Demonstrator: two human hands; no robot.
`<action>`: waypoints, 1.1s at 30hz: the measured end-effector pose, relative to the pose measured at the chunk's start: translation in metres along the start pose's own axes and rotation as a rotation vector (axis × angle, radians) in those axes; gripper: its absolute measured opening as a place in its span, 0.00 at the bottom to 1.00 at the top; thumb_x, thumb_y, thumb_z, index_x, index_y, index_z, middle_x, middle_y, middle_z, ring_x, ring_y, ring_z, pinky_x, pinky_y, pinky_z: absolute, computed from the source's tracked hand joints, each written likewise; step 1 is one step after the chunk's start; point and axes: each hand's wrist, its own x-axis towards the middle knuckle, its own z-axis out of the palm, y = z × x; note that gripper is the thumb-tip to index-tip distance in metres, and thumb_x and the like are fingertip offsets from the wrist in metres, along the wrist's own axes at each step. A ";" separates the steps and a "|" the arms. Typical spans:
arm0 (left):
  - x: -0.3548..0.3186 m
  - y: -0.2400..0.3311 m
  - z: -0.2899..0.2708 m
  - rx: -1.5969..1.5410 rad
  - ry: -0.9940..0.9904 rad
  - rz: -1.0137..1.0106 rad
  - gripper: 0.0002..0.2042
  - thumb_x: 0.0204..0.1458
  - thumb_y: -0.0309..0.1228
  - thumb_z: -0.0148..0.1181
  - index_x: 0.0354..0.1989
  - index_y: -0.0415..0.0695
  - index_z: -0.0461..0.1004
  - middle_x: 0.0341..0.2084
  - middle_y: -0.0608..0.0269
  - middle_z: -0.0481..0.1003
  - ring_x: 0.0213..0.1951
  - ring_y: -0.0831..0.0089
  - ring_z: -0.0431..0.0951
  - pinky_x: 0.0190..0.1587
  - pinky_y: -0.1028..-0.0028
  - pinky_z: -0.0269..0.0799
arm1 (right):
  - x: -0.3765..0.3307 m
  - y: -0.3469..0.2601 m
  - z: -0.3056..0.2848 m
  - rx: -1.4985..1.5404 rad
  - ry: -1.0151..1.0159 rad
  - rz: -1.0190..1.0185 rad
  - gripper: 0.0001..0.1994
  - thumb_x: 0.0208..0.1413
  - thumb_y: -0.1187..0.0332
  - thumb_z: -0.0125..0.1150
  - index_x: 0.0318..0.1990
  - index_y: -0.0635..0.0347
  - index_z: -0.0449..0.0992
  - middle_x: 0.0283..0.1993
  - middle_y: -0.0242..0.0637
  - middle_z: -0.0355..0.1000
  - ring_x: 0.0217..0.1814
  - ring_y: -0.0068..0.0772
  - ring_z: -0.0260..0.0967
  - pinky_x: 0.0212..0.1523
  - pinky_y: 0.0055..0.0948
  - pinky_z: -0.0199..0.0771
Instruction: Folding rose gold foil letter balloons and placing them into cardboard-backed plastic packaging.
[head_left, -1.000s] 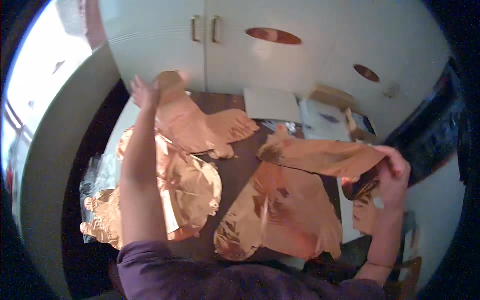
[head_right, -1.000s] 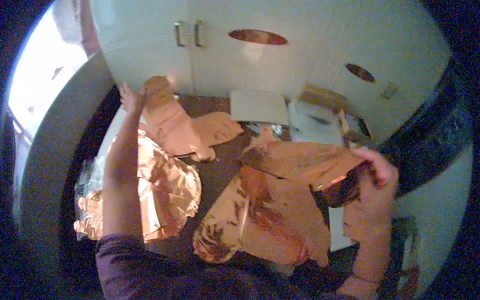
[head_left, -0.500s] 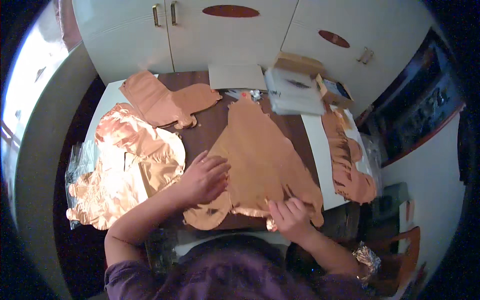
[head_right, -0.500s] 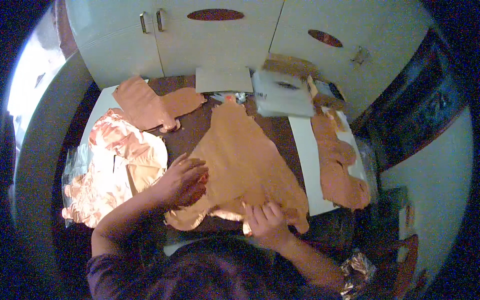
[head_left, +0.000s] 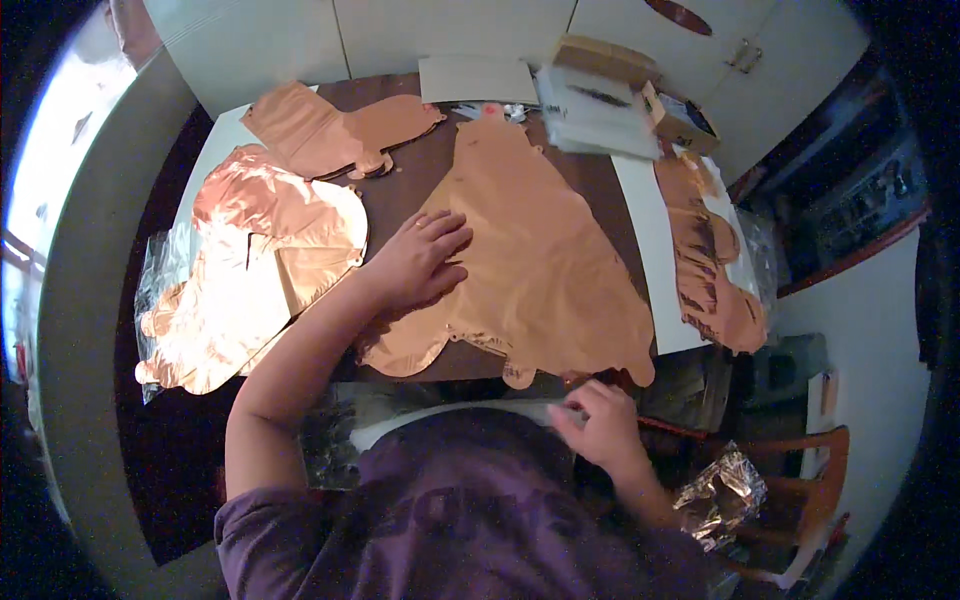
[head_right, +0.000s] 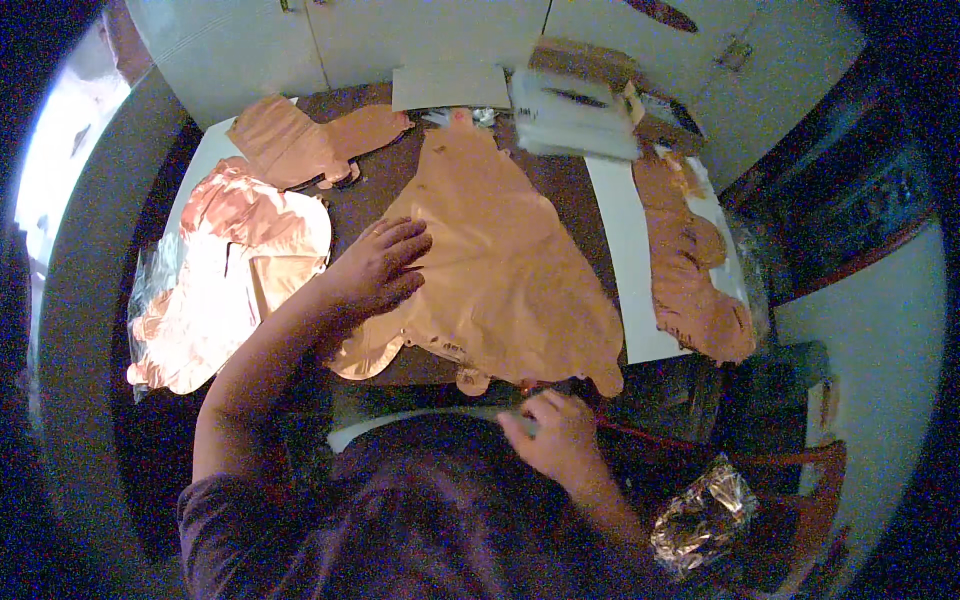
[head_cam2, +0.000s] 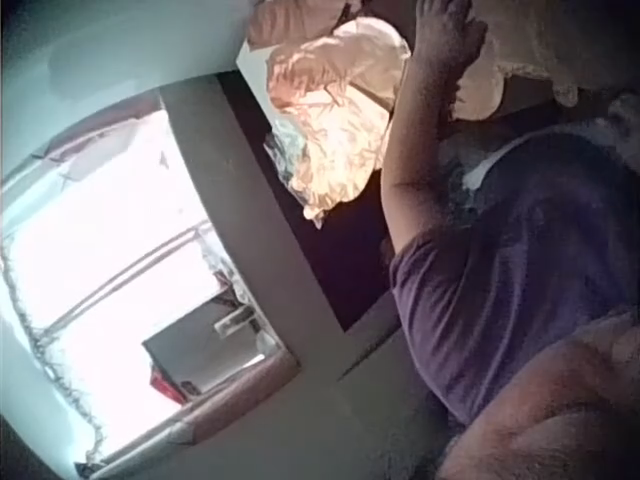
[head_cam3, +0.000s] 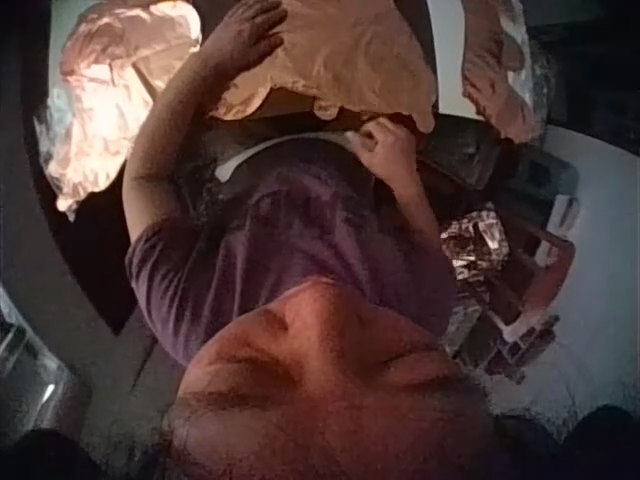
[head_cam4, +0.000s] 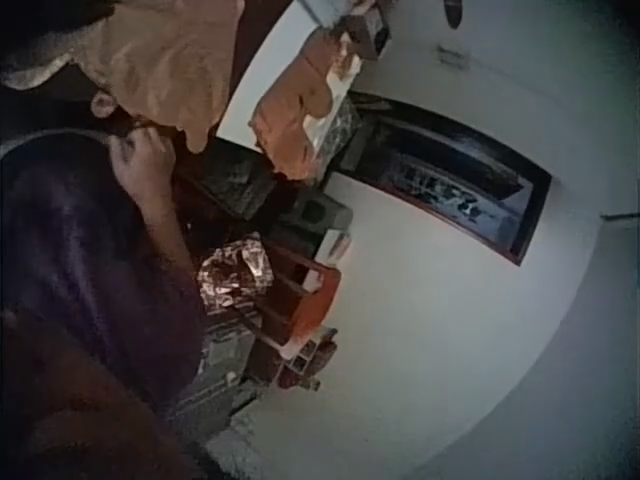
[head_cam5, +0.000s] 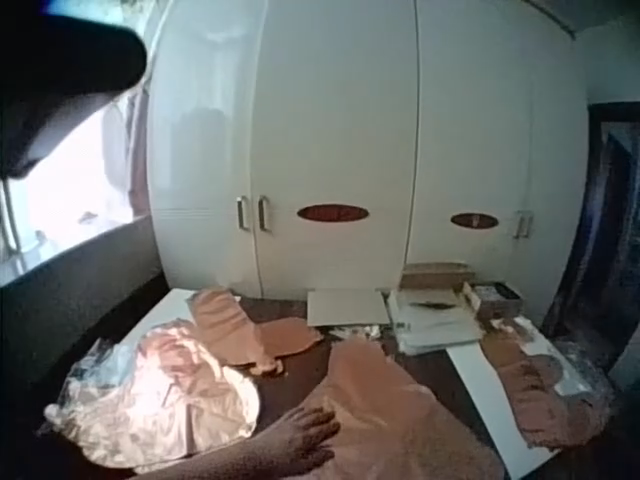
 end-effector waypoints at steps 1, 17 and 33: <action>0.001 0.003 0.001 -0.004 0.011 -0.008 0.21 0.49 0.34 0.59 0.51 0.37 0.69 0.55 0.42 0.66 0.59 0.44 0.63 0.60 0.51 0.59 | -0.013 0.008 0.012 0.003 0.001 0.005 0.13 0.48 0.63 0.66 0.39 0.60 0.77 0.29 0.36 0.72 0.27 0.37 0.69 0.32 0.36 0.70; -0.010 0.022 0.010 -0.060 0.066 -0.018 0.23 0.48 0.34 0.61 0.51 0.38 0.69 0.54 0.42 0.67 0.58 0.43 0.64 0.59 0.53 0.62 | 0.009 0.010 0.025 1.091 0.487 0.672 0.11 0.58 0.64 0.60 0.37 0.64 0.76 0.30 0.31 0.73 0.23 0.24 0.71 0.23 0.24 0.76; 0.037 0.043 0.049 -0.142 0.050 0.141 0.18 0.45 0.31 0.63 0.46 0.39 0.72 0.48 0.46 0.70 0.54 0.45 0.67 0.57 0.52 0.64 | 0.017 0.035 0.027 1.013 0.482 0.643 0.12 0.56 0.66 0.62 0.38 0.68 0.77 0.31 0.33 0.75 0.23 0.26 0.73 0.19 0.25 0.76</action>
